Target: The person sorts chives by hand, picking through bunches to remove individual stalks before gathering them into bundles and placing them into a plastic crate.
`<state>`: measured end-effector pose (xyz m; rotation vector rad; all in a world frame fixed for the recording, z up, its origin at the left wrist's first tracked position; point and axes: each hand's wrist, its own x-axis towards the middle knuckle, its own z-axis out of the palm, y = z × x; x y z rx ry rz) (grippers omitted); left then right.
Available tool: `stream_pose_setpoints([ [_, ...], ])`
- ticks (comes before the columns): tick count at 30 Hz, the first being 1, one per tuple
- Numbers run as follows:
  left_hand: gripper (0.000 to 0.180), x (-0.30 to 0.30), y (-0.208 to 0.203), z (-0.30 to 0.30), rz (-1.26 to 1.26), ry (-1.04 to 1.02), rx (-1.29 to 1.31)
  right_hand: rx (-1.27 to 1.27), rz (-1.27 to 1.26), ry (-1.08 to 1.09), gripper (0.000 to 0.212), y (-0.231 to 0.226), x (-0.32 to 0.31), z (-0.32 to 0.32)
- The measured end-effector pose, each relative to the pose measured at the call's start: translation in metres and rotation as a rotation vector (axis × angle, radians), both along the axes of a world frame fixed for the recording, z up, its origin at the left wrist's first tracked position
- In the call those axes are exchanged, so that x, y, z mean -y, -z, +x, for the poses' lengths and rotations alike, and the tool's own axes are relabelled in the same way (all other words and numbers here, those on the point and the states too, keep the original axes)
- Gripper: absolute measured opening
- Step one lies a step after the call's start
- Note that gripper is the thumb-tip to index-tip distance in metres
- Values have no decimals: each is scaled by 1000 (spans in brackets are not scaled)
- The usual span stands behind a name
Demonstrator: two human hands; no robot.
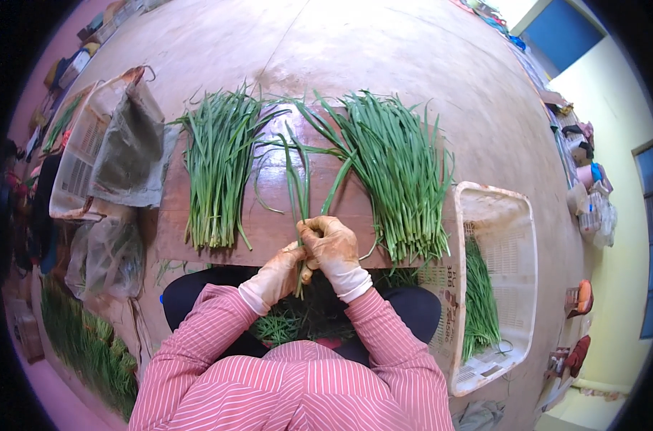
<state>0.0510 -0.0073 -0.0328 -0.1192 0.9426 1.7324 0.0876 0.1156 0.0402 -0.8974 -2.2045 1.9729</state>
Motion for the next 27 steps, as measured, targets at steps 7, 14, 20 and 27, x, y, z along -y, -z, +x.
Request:
stream_pose_setpoints([
  [7,17,-18,23,5,-18,-96,-34,-538,361,33,18,-4,-1,38],
  [14,43,-12,-8,-9,43,129,-284,-334,-77,551,29,-53,-56,216],
  [20,40,-6,11,-26,41,197,-351,-245,283,1315,39,-60,-74,476],
  [27,29,-9,10,-19,27,127,-201,660,236,2143,29,-17,-53,798],
])
